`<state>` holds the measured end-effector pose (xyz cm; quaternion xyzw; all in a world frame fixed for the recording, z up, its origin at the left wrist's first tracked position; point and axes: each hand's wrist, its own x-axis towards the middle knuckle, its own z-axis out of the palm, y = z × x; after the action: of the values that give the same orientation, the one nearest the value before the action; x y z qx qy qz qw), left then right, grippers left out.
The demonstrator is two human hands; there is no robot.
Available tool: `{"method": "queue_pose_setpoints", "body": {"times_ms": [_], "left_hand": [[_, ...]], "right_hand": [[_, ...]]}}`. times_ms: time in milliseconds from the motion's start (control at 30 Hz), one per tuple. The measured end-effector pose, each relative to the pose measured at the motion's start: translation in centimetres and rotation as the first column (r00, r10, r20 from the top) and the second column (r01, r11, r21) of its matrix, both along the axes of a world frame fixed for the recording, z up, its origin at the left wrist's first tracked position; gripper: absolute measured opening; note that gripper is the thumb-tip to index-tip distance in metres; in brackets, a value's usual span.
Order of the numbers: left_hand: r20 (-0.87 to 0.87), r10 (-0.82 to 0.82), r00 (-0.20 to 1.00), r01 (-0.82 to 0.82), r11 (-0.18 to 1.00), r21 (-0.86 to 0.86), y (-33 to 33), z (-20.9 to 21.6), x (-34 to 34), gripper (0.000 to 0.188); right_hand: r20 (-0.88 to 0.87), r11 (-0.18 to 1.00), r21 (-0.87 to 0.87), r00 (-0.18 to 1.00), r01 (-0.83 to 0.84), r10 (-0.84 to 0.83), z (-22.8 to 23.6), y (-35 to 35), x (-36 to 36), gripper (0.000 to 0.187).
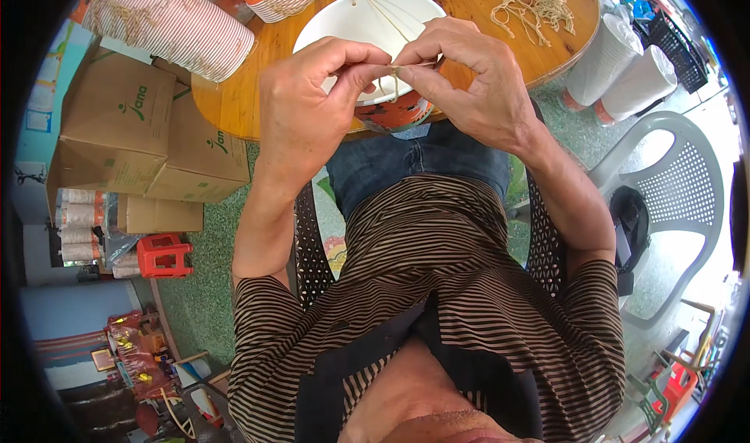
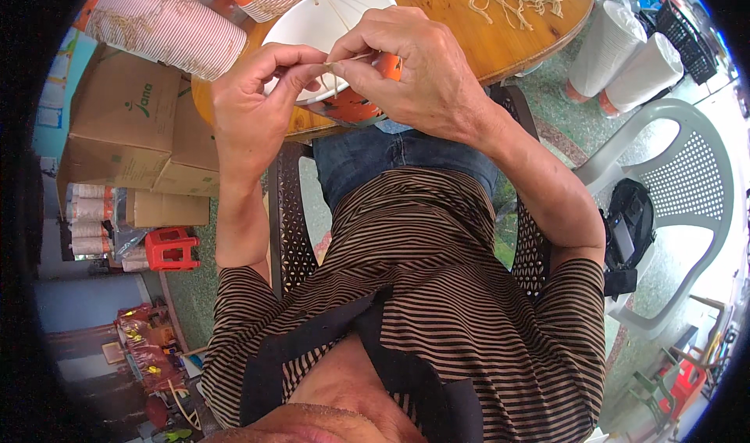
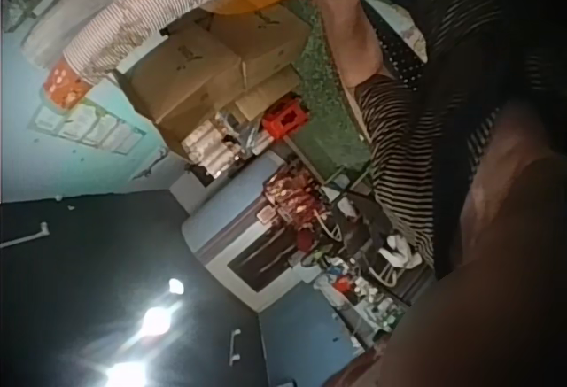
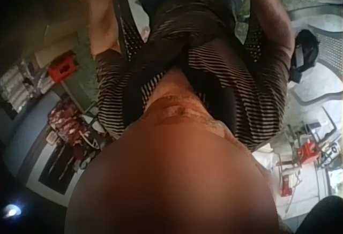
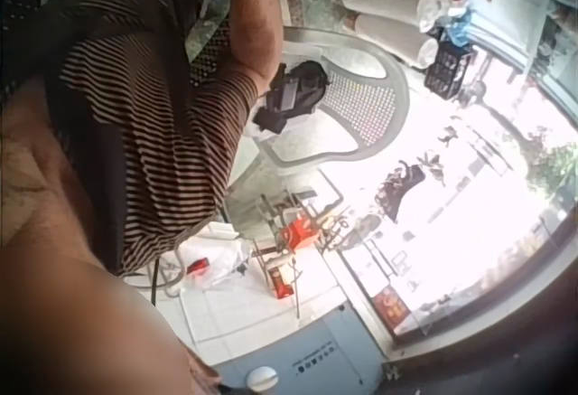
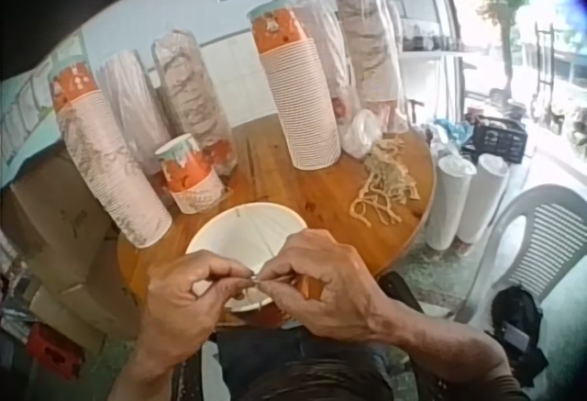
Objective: Tying strings to paper cups to create handles for packaging.
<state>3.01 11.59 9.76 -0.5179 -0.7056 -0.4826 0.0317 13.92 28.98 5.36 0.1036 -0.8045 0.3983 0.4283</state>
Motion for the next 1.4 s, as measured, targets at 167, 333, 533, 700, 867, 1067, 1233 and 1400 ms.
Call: {"method": "queue_pose_setpoints", "body": {"times_ms": [167, 333, 533, 700, 867, 1067, 1233, 1400], "left_hand": [[-0.057, -0.02, 0.998, 0.013, 0.994, -0.107, -0.1, -0.1, -0.3, 0.004], [0.343, -0.117, 0.932, 0.173, 0.975, -0.138, -0.5, 0.3, -1.7, 0.01], [0.399, -0.233, 0.887, 0.32, 0.932, -0.169, -0.8, 1.0, -1.9, 0.014], [0.414, -0.259, 0.872, 0.354, 0.919, -0.171, -1.1, 0.9, -2.4, 0.016], [0.396, -0.225, 0.89, 0.3, 0.944, -0.136, -0.7, 1.0, -1.7, 0.013], [0.425, -0.224, 0.877, 0.293, 0.95, -0.103, -0.6, 0.7, -1.6, 0.013], [0.408, -0.216, 0.887, 0.279, 0.955, -0.102, -0.5, 0.6, -1.5, 0.013], [0.425, -0.217, 0.879, 0.29, 0.95, -0.114, -0.7, 0.9, -1.3, 0.013]], "right_hand": [[-0.007, 1.0, 0.008, 1.0, -0.003, 0.003, -0.2, 0.0, -0.1, 0.01], [-0.006, 1.0, 0.02, 1.0, 0.014, -0.014, -0.3, 0.0, -0.4, 0.011], [-0.049, 0.994, -0.101, 0.997, 0.047, -0.052, -0.4, -0.9, -0.3, 0.008], [-0.129, 1.0, -0.021, 0.991, 0.017, -0.02, -0.7, -0.3, -0.3, 0.007], [-0.173, 0.992, 0.129, 0.985, -0.007, 0.029, -0.5, 0.0, -0.5, 0.008], [-0.128, 0.994, 0.095, 0.99, -0.052, 0.064, -0.1, -0.2, -0.2, 0.008], [-0.188, 0.994, 0.105, 0.982, 0.006, 0.013, -0.4, -0.1, -0.7, 0.007], [-0.146, 0.996, 0.085, 0.989, 0.014, -0.001, -0.6, -0.2, -0.5, 0.007]]}}
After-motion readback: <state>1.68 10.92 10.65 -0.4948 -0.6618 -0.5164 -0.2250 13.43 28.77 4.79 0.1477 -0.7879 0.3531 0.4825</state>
